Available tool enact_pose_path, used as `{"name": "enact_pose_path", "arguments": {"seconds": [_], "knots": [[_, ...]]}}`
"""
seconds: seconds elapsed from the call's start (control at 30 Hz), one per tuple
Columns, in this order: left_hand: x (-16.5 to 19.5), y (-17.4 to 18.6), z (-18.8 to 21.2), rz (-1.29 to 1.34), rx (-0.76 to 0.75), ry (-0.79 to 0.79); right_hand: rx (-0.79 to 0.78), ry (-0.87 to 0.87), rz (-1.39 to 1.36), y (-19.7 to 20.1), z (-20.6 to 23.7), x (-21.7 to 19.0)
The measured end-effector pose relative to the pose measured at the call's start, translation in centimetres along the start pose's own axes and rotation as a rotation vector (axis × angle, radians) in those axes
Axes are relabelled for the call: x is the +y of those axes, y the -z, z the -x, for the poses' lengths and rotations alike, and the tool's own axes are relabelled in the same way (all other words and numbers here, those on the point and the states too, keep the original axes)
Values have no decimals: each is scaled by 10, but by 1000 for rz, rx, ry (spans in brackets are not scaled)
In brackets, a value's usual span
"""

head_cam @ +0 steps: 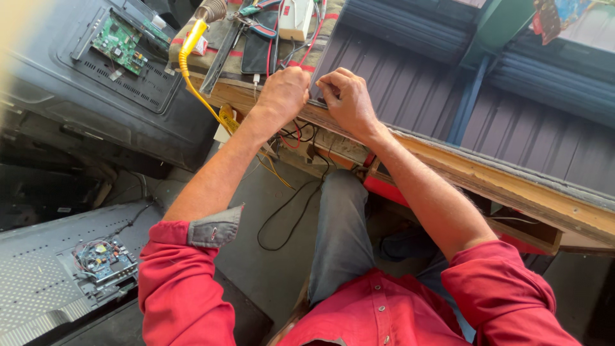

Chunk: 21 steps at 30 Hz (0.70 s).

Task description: The person sits at a workbench with a large television back panel. They first handle a black strap along the panel's edge, then pick and position small components and wires, pressing and fitting parts along the panel edge by hand.

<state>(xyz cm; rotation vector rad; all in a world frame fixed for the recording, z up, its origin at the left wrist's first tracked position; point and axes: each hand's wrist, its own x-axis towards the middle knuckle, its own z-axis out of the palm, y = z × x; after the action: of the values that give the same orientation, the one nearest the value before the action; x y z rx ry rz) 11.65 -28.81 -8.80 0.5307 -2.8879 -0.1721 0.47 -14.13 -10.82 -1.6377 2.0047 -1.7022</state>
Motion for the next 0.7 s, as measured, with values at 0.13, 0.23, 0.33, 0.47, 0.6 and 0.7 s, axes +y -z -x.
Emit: {"name": "enact_pose_path", "arguments": {"seconds": [0.13, 0.23, 0.33, 0.47, 0.6, 0.7], "knots": [[1, -6, -2, -90, 9, -23, -6, -31, -32, 1, 1, 2], [3, -9, -7, -173, -34, -23, -2, -17, -22, 2, 1, 2], [7, -13, -9, -249, -52, -39, 13, 3, -30, 3, 2, 3], [4, -12, -7, -280, -3, -125, 17, -5, -40, 3, 2, 4], [-6, -9, -3, -198, 31, -149, 13, -22, -36, 3, 1, 4], [-9, -11, 3, -130, 78, -147, 2, -48, -41, 3, 1, 3]]}}
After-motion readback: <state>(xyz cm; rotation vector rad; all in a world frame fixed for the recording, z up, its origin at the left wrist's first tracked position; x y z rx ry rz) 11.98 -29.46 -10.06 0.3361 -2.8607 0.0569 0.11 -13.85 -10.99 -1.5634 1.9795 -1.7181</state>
